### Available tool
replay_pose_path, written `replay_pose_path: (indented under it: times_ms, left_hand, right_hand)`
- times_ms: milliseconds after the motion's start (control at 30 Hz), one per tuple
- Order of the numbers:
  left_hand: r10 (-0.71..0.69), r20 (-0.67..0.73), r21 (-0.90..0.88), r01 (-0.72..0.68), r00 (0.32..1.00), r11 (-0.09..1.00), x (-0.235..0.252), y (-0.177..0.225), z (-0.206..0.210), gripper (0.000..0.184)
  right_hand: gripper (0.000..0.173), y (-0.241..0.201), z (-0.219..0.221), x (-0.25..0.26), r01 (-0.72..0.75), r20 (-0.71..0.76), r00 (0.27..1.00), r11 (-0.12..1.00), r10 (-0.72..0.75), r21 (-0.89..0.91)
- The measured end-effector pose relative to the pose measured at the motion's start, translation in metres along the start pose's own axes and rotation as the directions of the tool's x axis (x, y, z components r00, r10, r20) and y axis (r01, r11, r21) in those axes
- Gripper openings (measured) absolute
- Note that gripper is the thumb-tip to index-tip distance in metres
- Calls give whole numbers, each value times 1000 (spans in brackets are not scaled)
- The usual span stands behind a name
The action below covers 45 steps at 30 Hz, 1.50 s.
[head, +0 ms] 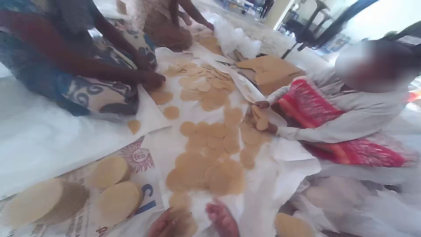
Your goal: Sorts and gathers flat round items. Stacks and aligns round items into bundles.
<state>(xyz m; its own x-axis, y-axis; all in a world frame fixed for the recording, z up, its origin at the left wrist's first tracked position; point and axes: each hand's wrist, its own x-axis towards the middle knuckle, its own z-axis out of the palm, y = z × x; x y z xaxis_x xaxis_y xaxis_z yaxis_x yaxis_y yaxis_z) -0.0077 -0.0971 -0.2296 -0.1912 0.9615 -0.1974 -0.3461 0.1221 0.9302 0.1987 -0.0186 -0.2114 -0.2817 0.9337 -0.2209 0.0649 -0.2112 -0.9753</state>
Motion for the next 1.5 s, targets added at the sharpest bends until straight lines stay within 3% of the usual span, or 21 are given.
replay_pose_path:
  times_ms: [67,133,200,300,400,467,533,667,833,900,1000,1067,1133,1200,1267,1333,1400,1500]
  left_hand:
    - [-22,-42,-43,20,999,999,-2,-2,1,29]
    - [58,-99,30,-55,993,998,-4,1,-3,30]
    - [206,-205,156,-176,957,972,-12,4,-21,34]
    - [422,-374,356,-292,826,888,-17,13,-64,36]
    - [493,-474,622,-120,729,774,-21,17,-110,49]
    - [460,-489,715,39,741,698,-20,8,-137,56]
    - [407,-502,727,118,763,677,-16,-5,-154,61]
    - [350,-560,680,175,751,712,-9,-29,-159,84]
    - [386,-611,600,86,691,795,4,-30,-139,91]
    - [520,-581,718,92,626,690,5,-22,-130,90]
    - [775,-363,905,-3,517,426,12,-4,-120,84]
    - [791,-211,919,-159,574,360,16,10,-95,74]
    - [703,-78,884,-276,707,377,32,15,-62,63]
    - [526,17,828,-307,850,470,59,11,-32,63]
    - [366,6,780,-233,931,581,89,-9,-10,67]
    - [246,-56,794,-106,968,599,112,-27,2,79]
    - [178,-152,835,30,972,549,132,-36,8,93]
    - [232,-288,839,128,929,528,153,-41,6,101]
  right_hand:
    - [26,-1,33,-7,-42,100,994,993,54,-114]
    - [15,1,63,-7,-44,129,989,986,65,-161]
    - [17,7,90,-3,6,194,981,983,30,-183]
    - [22,4,139,9,109,324,945,974,-40,-197]
    - [27,4,188,25,243,403,909,918,-103,-314]
    - [33,3,208,32,310,429,901,797,-72,-518]
    - [34,6,209,38,358,399,908,740,-132,-570]
    - [34,20,151,60,358,206,933,720,-293,-594]
    - [59,33,15,111,43,-184,928,584,-323,-811]
    - [72,32,-33,125,-175,-329,920,526,-213,-832]
    - [96,36,-64,144,-390,-405,913,368,40,-844]
    - [95,40,-55,149,-381,-365,925,287,108,-879]
    - [86,38,-31,149,-321,-297,946,267,126,-909]
    - [84,38,-6,143,-283,-250,957,274,148,-919]
    - [83,34,10,136,-244,-196,964,299,180,-923]
    - [77,27,11,132,-197,-137,975,387,177,-901]
    - [74,23,-4,134,-207,-187,978,497,91,-843]
    - [85,31,-38,148,-338,-342,936,466,79,-818]
